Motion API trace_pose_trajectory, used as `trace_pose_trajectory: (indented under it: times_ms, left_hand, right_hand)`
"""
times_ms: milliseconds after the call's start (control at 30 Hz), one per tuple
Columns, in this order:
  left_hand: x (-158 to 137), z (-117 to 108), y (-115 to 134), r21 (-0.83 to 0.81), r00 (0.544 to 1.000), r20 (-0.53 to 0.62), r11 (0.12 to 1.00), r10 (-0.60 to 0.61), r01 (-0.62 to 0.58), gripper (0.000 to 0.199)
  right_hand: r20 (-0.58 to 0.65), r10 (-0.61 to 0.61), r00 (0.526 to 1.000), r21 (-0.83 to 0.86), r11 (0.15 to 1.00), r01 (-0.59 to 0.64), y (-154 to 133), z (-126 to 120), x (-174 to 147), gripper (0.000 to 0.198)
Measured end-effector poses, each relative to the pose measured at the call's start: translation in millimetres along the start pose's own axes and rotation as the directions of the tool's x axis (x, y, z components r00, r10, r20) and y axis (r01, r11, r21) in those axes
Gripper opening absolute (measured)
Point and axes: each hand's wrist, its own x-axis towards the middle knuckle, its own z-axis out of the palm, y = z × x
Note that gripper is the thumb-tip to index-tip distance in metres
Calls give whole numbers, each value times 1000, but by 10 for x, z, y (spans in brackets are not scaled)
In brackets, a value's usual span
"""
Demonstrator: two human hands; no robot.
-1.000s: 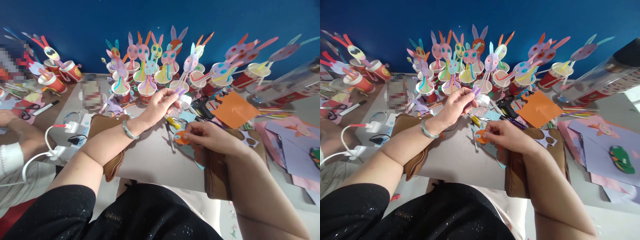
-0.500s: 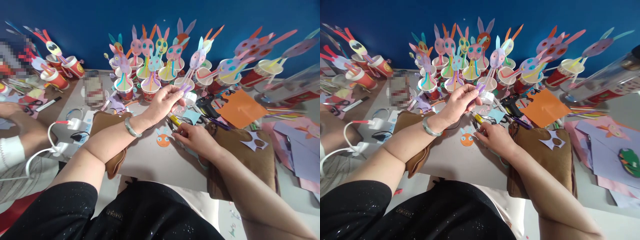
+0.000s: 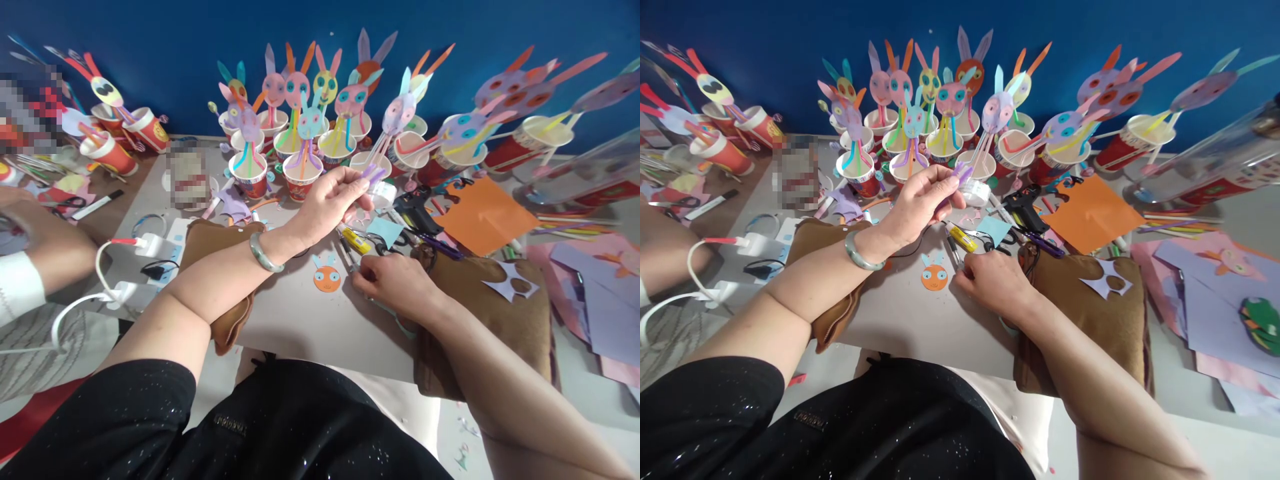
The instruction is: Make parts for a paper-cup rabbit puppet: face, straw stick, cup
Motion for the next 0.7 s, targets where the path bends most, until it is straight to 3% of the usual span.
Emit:
trace_pose_trajectory:
  times_ms: [300, 367, 433, 500, 567, 633, 667, 700]
  left_hand:
    - [4, -13, -69, 50, 998, 44, 998, 43, -45, 14]
    - [-1, -11, -104, 25, 995, 84, 998, 54, -57, 14]
    - [-7, 0, -125, 0, 993, 113, 999, 44, -45, 15]
    - [-17, 17, -134, -5, 992, 127, 1000, 15, -15, 17]
    - [-34, 39, -138, 1, 990, 139, 1000, -12, 11, 18]
    - [-59, 62, -146, 5, 987, 160, 1000, -23, 22, 18]
    - [-73, 74, -153, 6, 985, 171, 1000, -27, 26, 17]
    - [-87, 85, -162, 7, 983, 181, 1000, -30, 29, 17]
  right_hand:
    - [15, -164, 986, 84, 983, 162, -55, 112, 4, 27]
    - [-83, -151, 985, 182, 970, 164, 19, 99, 3, 32]
    - [-293, -85, 952, 316, 931, 180, 107, 80, -14, 37]
    - [-561, 45, 826, 404, 886, 227, 186, 72, -31, 40]
    - [-768, 162, 620, 414, 864, 286, 245, 77, -28, 41]
    - [-872, 210, 442, 381, 858, 345, 288, 92, 6, 36]
    - [-893, 217, 395, 371, 851, 372, 307, 100, 32, 31]
    - [-898, 220, 380, 372, 841, 394, 324, 108, 62, 26]
